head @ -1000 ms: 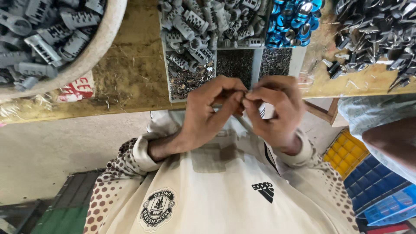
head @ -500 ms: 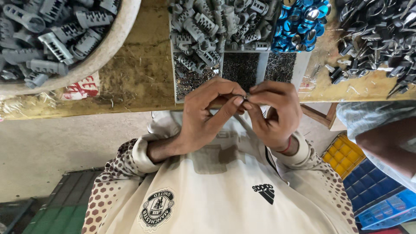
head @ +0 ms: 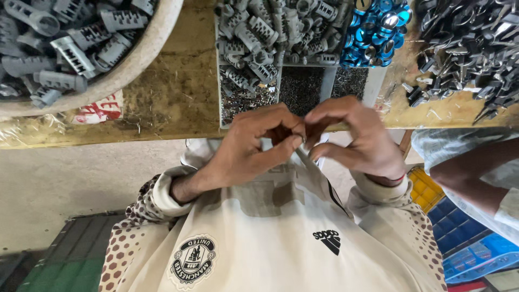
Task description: The person repeatedly picks small metal pins and blue washers from a compartmentalized tray and assembles them by hand. They insert the pin through the washer and place the assembled unit into a separate compartment. The process is repeated continuously throughout the clip.
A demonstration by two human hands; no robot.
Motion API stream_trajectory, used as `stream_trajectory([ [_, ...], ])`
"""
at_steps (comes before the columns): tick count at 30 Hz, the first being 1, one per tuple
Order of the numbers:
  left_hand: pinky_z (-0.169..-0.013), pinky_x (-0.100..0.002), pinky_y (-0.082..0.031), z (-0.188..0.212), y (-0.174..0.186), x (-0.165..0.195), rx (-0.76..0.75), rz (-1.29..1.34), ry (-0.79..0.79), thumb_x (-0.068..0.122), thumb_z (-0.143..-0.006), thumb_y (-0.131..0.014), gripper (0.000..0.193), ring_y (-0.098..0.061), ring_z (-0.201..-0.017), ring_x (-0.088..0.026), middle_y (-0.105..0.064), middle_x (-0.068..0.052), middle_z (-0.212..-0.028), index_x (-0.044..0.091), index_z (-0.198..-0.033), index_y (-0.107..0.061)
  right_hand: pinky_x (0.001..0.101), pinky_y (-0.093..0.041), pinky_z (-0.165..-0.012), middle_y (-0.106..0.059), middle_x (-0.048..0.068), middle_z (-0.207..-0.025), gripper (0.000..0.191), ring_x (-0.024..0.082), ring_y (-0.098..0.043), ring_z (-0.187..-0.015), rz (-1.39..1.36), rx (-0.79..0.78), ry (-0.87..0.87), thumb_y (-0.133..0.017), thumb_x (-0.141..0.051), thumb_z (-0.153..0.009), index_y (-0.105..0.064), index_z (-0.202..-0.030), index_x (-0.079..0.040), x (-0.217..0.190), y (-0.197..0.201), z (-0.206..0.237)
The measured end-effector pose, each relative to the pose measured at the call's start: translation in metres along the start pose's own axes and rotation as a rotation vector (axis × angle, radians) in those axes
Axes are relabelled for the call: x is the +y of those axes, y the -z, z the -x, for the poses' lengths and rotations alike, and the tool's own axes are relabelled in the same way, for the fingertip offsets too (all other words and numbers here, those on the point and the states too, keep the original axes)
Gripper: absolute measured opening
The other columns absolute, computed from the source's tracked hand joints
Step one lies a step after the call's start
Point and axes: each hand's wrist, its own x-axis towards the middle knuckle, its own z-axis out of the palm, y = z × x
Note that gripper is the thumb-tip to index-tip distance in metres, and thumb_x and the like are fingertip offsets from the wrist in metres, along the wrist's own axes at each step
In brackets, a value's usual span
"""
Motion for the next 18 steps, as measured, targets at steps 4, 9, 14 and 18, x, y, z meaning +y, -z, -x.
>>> stream_trajectory([
  [4,-0.062,-0.021,-0.056,-0.002,-0.001,-0.004,-0.032,0.102,0.106,0.004,-0.106,-0.061,0.008,-0.062,-0.074,-0.003,-0.063,-0.002,-0.097,0.0,-0.112,-0.063,0.0346,-0.056,-0.073,-0.068,0.013,-0.105,0.025,0.024,-0.071,-0.088,0.827,0.347,0.128,-0.086,0.006,-0.095,-0.07,-0.114,0.001,-0.018,-0.003,-0.04],
  [9,-0.07,-0.023,-0.057,-0.002,-0.004,-0.008,-0.079,0.051,0.011,0.006,-0.107,-0.06,0.009,-0.065,-0.083,-0.006,-0.066,-0.002,-0.097,0.001,-0.115,-0.061,0.0318,-0.058,-0.08,-0.063,0.014,-0.115,0.021,0.024,-0.07,-0.098,0.857,0.335,0.215,-0.078,0.008,-0.099,-0.068,-0.115,0.0,-0.018,0.003,-0.068],
  [14,-0.07,-0.024,-0.058,-0.005,-0.001,-0.012,-0.039,0.05,0.033,0.007,-0.105,-0.063,0.01,-0.066,-0.081,-0.007,-0.066,-0.002,-0.095,0.002,-0.113,-0.062,0.0346,-0.053,-0.077,-0.065,0.012,-0.115,0.013,0.024,-0.067,-0.093,0.631,0.318,0.096,-0.076,0.005,-0.103,-0.067,-0.111,-0.001,-0.009,0.013,-0.042],
  [18,-0.071,-0.025,-0.057,-0.009,-0.004,-0.01,-0.069,0.031,0.01,0.006,-0.104,-0.064,0.009,-0.065,-0.081,-0.008,-0.067,-0.003,-0.094,0.001,-0.111,-0.062,0.0363,-0.052,-0.078,-0.063,0.013,-0.107,0.016,0.026,-0.065,-0.092,0.884,0.401,0.194,-0.084,0.002,-0.102,-0.072,-0.112,0.001,0.005,0.003,-0.053],
])
